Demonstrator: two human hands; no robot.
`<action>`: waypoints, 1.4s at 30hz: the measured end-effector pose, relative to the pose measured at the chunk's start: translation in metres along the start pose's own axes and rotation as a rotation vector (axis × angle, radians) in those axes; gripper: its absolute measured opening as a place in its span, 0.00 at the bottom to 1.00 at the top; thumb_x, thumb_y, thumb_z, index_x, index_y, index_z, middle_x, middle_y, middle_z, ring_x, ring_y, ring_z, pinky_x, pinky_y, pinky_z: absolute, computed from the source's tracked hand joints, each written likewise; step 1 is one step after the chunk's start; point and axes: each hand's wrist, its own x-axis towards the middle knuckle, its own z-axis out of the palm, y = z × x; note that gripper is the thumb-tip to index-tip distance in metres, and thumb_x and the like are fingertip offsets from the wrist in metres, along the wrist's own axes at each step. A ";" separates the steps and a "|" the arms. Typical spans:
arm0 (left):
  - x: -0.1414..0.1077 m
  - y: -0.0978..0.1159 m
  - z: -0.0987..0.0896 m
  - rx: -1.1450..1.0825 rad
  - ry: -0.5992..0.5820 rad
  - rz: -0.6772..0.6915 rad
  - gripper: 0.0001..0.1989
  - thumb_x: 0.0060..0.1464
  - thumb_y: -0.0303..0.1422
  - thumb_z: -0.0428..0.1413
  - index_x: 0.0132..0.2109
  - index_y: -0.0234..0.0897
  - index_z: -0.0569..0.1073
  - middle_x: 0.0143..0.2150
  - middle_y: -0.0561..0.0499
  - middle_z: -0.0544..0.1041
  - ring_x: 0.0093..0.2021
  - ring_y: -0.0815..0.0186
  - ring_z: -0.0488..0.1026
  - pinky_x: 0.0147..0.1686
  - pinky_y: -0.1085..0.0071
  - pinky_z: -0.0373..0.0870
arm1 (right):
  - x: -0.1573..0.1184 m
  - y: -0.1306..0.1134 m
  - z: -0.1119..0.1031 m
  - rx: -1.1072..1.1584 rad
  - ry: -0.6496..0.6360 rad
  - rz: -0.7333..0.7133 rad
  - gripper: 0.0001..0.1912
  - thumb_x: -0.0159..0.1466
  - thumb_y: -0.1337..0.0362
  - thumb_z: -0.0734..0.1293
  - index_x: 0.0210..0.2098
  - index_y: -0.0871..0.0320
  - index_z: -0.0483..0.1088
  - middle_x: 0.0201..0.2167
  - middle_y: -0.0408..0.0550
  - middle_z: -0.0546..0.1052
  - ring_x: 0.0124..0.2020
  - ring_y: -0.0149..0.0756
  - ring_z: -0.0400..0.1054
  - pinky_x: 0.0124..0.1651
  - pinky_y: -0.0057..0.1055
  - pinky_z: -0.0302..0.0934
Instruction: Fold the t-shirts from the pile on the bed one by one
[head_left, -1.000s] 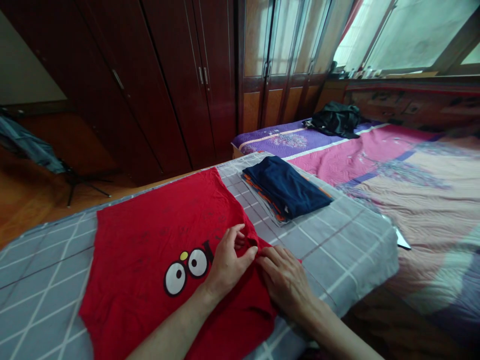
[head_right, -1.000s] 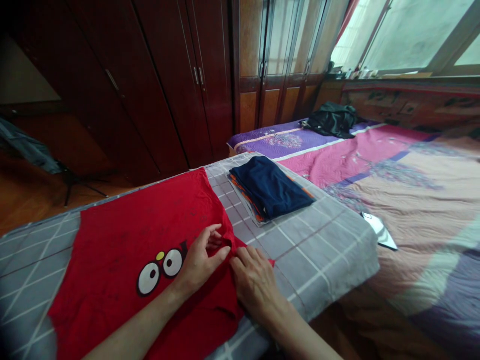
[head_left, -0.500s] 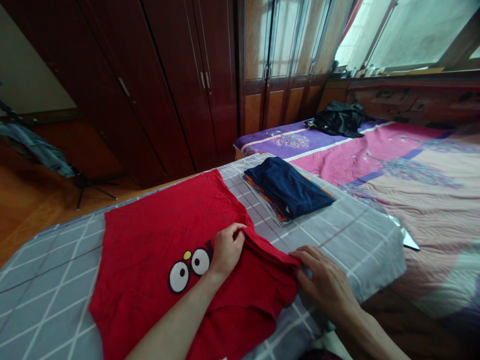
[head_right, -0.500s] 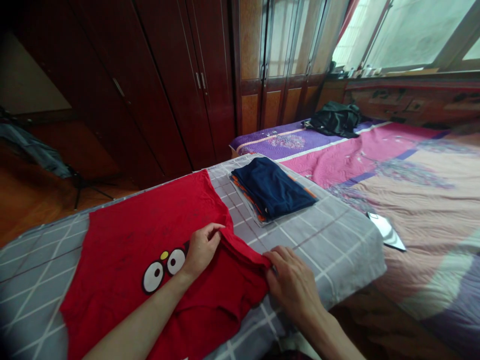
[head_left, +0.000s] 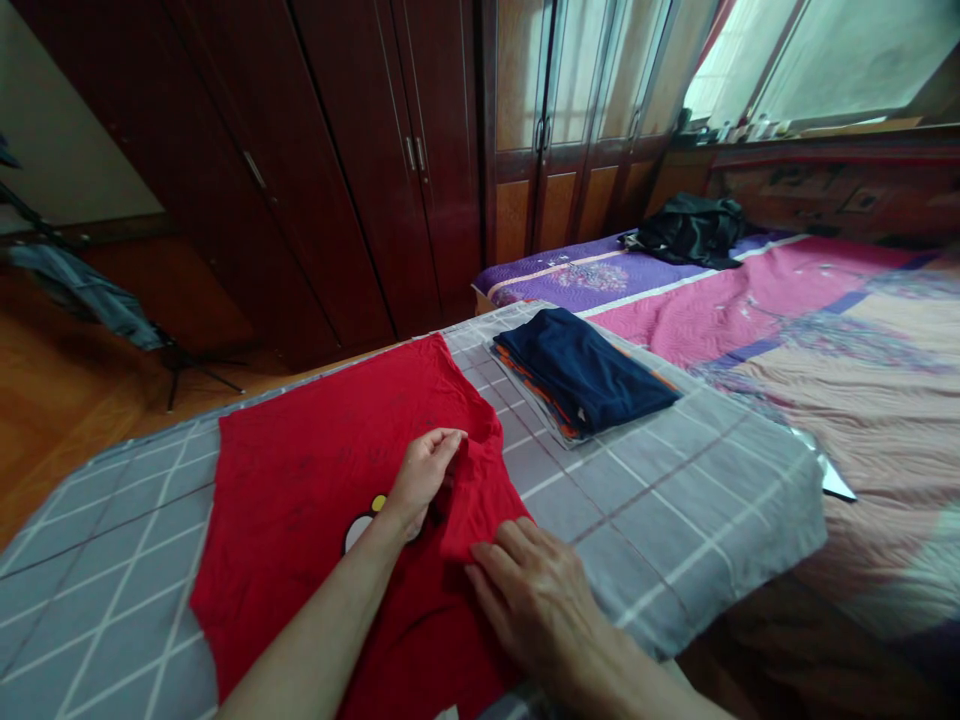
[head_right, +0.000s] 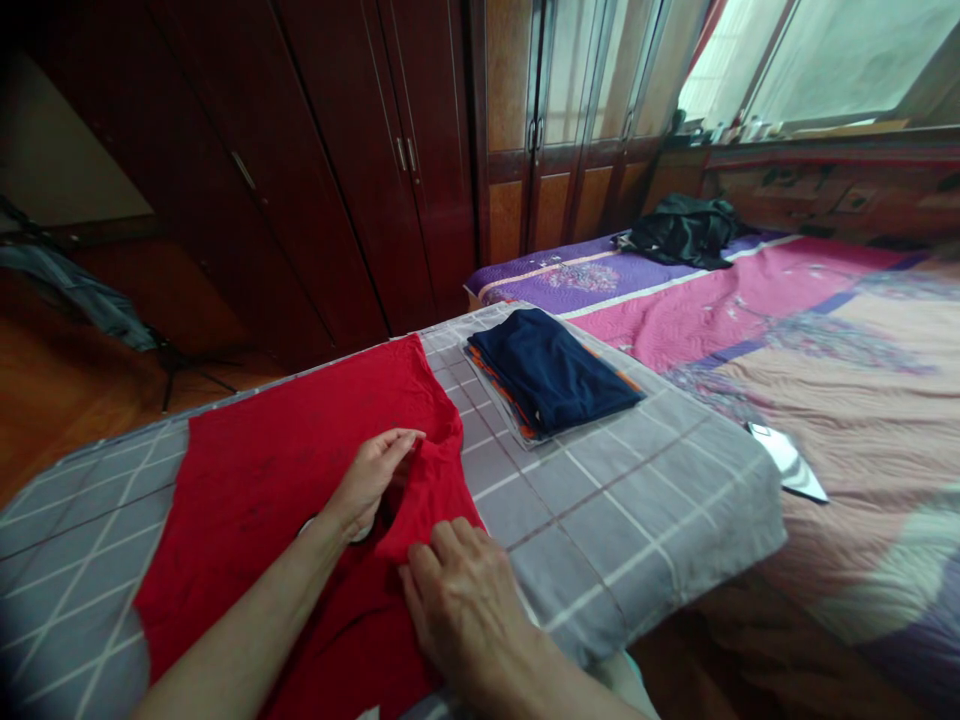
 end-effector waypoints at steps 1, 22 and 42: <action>-0.001 0.002 -0.004 0.014 -0.044 -0.037 0.22 0.50 0.47 0.56 0.43 0.32 0.72 0.30 0.52 0.73 0.26 0.71 0.68 0.23 0.77 0.63 | 0.000 -0.004 0.005 -0.011 -0.022 0.005 0.08 0.62 0.70 0.63 0.26 0.55 0.66 0.24 0.43 0.69 0.25 0.34 0.61 0.28 0.30 0.52; -0.008 -0.010 0.000 0.775 0.085 0.251 0.19 0.54 0.29 0.53 0.54 0.37 0.67 0.35 0.51 0.74 0.34 0.66 0.72 0.37 0.70 0.68 | -0.059 0.015 -0.032 -0.125 -0.043 -0.011 0.14 0.63 0.67 0.59 0.46 0.58 0.71 0.45 0.53 0.75 0.44 0.43 0.69 0.42 0.37 0.68; -0.019 -0.018 0.002 1.064 -0.161 0.494 0.25 0.59 0.29 0.47 0.63 0.34 0.60 0.63 0.40 0.61 0.65 0.57 0.54 0.63 0.56 0.51 | 0.044 0.024 0.001 0.195 -0.112 -0.059 0.10 0.61 0.71 0.64 0.41 0.58 0.73 0.33 0.49 0.73 0.36 0.38 0.63 0.37 0.32 0.62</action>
